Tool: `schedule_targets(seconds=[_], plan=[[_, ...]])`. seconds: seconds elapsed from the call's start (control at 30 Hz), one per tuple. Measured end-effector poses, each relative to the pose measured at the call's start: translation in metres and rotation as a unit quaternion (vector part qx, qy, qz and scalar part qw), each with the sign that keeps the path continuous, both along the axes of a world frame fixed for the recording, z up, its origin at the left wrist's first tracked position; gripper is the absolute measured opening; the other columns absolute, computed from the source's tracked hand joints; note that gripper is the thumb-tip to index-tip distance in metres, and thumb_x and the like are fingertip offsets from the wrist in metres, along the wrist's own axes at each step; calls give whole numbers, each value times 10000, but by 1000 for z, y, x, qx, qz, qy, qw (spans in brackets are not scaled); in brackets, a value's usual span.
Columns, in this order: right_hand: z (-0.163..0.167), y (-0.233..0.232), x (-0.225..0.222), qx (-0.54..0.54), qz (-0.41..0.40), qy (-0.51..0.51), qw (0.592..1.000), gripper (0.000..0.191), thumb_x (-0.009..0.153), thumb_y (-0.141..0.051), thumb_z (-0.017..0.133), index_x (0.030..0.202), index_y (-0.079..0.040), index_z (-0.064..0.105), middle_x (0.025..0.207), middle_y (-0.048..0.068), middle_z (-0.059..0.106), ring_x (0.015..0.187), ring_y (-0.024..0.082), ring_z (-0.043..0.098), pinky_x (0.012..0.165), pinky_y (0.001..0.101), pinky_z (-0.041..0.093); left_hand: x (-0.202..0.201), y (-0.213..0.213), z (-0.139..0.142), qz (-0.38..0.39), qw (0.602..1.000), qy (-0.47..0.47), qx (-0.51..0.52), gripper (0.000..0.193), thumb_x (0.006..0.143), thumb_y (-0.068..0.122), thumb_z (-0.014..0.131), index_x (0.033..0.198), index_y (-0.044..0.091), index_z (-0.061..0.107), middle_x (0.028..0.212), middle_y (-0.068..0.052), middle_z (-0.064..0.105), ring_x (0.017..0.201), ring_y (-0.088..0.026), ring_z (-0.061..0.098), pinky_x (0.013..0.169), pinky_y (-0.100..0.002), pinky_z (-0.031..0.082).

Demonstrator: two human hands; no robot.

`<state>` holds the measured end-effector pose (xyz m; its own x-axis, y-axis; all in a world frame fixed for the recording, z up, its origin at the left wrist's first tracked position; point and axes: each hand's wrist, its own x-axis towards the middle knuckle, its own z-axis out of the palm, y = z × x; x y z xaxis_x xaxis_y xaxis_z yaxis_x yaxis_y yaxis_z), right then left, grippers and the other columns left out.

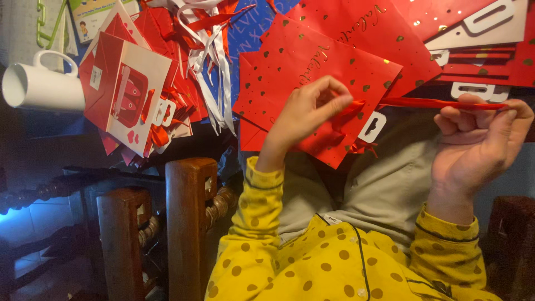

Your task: The person threads red ribbons through the handles of small red gift bags and ties them into bows. They handle multiple bags one at a time, adjusting the ribbons and securing the knots.

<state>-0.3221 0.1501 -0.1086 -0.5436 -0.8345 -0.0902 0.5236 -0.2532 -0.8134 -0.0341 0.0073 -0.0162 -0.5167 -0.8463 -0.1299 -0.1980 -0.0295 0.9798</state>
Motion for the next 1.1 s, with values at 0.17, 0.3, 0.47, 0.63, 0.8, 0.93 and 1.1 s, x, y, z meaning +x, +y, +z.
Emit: schedule_targets(seconds=[0.17, 0.3, 0.47, 0.63, 0.8, 0.93, 1.1], plan=[[5, -1, 4, 3, 0, -15, 1000, 175, 1292, -253, 372, 1316, -91, 435, 1163, 205, 638, 896, 340, 649, 835, 434, 538, -2, 35, 32, 71, 939, -248, -229, 327, 885, 403, 771, 965, 94, 697, 873, -59, 713, 882, -252, 658, 766, -397, 525], [6, -5, 9, 11, -5, -15, 1000, 163, 1285, -226, 365, 1327, -86, 436, 1100, 171, 627, 889, 352, 660, 835, 456, 546, -10, 47, 37, 77, 930, -272, -233, 206, 931, 314, 720, 947, 109, 719, 897, -35, 726, 891, -268, 660, 777, -411, 531], [2, 0, 8, 6, -2, 5, 1000, 146, 1279, -210, 392, 1332, -88, 451, 1079, 152, 626, 891, 348, 669, 837, 467, 560, -13, 48, 14, 44, 995, -56, -63, 181, 954, 163, 673, 1086, 53, 730, 965, -83, 729, 891, -193, 695, 807, -358, 566], [-7, -1, -12, 23, -10, -21, 999, 178, 1252, -209, 375, 1341, -73, 448, 1237, 232, 647, 930, 342, 654, 859, 440, 539, -2, 35, -25, 25, 946, 271, 177, 187, 1028, -5, 515, 1140, -11, 666, 1141, -74, 733, 1121, -153, 683, 1050, -347, 541], [-9, 3, -15, 15, 15, -86, 996, 170, 1237, -217, 390, 1323, -93, 469, 1262, 207, 642, 945, 306, 649, 878, 425, 542, 6, 29, -45, 60, 851, 397, 338, 215, 1056, 39, 539, 1255, -26, 588, 1097, -53, 694, 1051, -191, 695, 1011, -337, 535], [-9, 2, -20, 13, 28, -185, 982, 175, 1275, -250, 407, 1272, -116, 521, 1255, 142, 649, 964, 252, 662, 905, 412, 552, 9, 26, -43, 34, 843, 415, 342, 358, 1122, 129, 569, 1452, -9, 543, 956, -5, 618, 925, -138, 636, 927, -286, 522], [-16, -3, -39, 4, -13, -238, 971, 233, 1277, -250, 426, 1252, -71, 573, 1241, 100, 638, 1055, 197, 649, 985, 356, 546, 2, 25, -32, 63, 911, 276, 301, 426, 1049, 193, 579, 1449, 75, 493, 939, -5, 635, 872, -116, 633, 809, -277, 541]])
